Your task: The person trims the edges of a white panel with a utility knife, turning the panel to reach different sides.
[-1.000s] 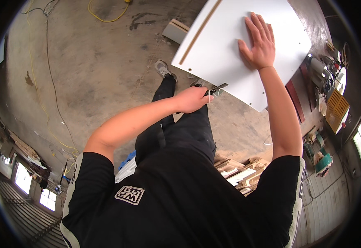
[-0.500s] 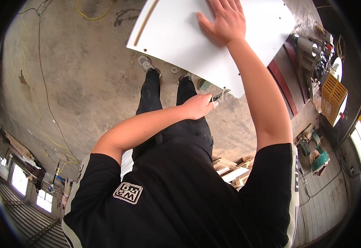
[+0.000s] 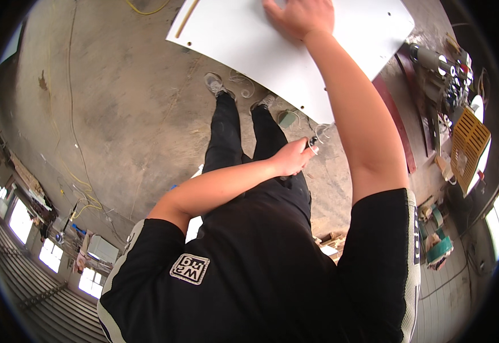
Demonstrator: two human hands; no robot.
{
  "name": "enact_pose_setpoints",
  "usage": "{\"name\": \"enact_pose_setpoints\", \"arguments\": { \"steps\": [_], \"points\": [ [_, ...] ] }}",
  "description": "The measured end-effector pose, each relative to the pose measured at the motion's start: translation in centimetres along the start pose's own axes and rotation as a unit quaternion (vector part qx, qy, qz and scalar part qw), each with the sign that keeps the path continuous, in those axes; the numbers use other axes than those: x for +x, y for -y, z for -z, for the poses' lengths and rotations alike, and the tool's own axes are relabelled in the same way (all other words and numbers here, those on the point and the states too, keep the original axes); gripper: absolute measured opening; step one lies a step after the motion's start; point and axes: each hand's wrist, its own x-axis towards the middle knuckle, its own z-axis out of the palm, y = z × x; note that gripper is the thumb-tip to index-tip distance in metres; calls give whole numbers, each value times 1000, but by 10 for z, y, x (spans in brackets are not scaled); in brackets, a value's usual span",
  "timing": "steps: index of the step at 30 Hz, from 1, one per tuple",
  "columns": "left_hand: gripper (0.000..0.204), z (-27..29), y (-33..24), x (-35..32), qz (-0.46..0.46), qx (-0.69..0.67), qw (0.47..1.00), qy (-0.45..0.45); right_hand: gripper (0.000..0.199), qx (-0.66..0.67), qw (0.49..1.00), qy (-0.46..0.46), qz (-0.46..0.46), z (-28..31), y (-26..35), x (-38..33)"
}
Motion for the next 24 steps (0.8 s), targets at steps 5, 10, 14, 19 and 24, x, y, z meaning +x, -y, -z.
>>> {"name": "enact_pose_setpoints", "arguments": {
  "steps": [5,10,14,19,24],
  "points": [
    [38,17,2,-9,-27,79,996,-37,79,-12,1000,10,-8,5,-2,-1],
    [39,76,10,-66,-60,67,978,-187,74,-17,999,-29,6,-1,-5,-3],
    [33,154,-15,-125,-37,61,959,-275,72,6,1000,-24,-9,2,-2,-2],
    [24,248,-60,-141,-129,199,880,-411,67,-83,994,-68,8,-16,-17,-1],
    [23,300,-115,-152,-146,487,690,-515,65,-69,995,-69,22,-16,-18,-1]
  ]
}}
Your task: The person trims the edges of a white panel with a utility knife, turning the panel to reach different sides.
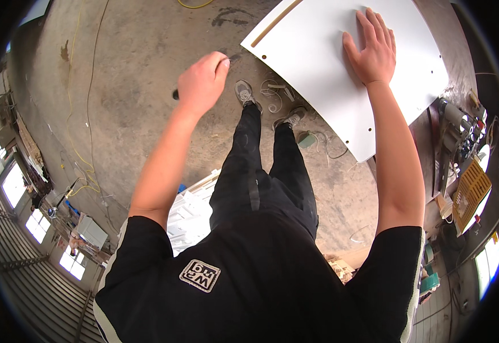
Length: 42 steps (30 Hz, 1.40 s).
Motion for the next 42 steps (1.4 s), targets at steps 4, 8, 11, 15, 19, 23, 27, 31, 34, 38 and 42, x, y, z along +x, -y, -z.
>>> {"name": "enact_pose_setpoints", "arguments": {
  "steps": [4,8,11,15,19,23,27,31,34,38,42],
  "points": [
    [27,28,12,33,35,75,996,-21,64,5,1000,0,4,-1,-2,0],
    [33,28,4,42,67,-94,992,40,63,4,1000,4,8,0,-3,0],
    [34,16,-12,44,61,-90,992,59,63,6,1000,5,9,0,-2,1],
    [32,0,-15,44,50,-64,997,17,63,10,1000,1,14,0,-4,0],
    [27,-10,-30,31,35,-64,997,-6,63,21,1000,-1,14,-1,-6,0],
    [28,-24,-56,12,3,-57,998,-11,62,26,1000,-5,9,0,-2,1],
    [26,-42,-88,-4,-6,-34,997,69,63,34,999,-5,2,0,-1,0],
    [29,-39,-76,3,79,-105,991,37,70,69,992,81,-60,26,16,6],
    [36,-37,-68,9,91,-124,988,12,70,54,991,99,-74,32,23,8],
    [35,-65,-114,-31,42,-117,992,28,71,42,995,86,-40,21,15,7],
    [32,-87,-146,-60,-11,-110,992,56,71,80,994,64,-37,21,12,4]
  ]
}}
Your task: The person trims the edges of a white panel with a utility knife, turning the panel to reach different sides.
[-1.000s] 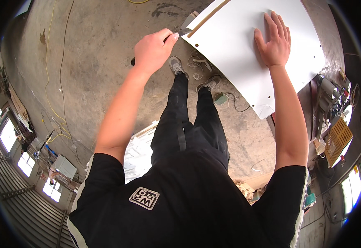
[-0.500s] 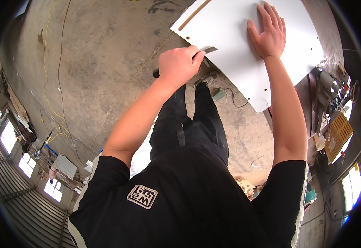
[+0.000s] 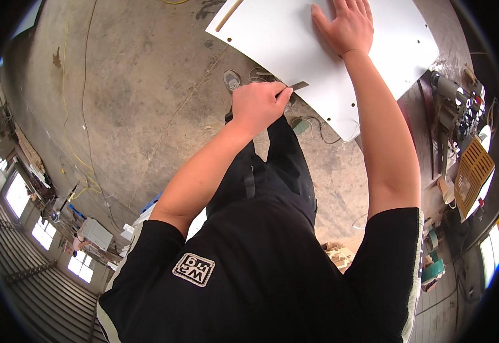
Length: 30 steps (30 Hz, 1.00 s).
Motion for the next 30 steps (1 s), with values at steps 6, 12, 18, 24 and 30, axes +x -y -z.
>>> {"name": "enact_pose_setpoints", "arguments": {
  "steps": [6,12,18,24,30],
  "points": [
    [36,27,18,22,102,-3,994,-25,73,12,1000,-13,22,-4,-11,-3],
    [33,-4,8,3,18,26,998,-53,75,22,999,-13,22,-6,-9,-3],
    [30,1,12,6,58,-16,996,-64,73,24,999,-31,24,-8,-9,-3],
    [35,-3,5,2,73,3,996,-57,71,17,998,-48,35,-11,-12,-2],
    [32,-15,-7,-9,34,-1,998,-60,71,18,999,-28,18,-3,-6,-3]
  ]
}}
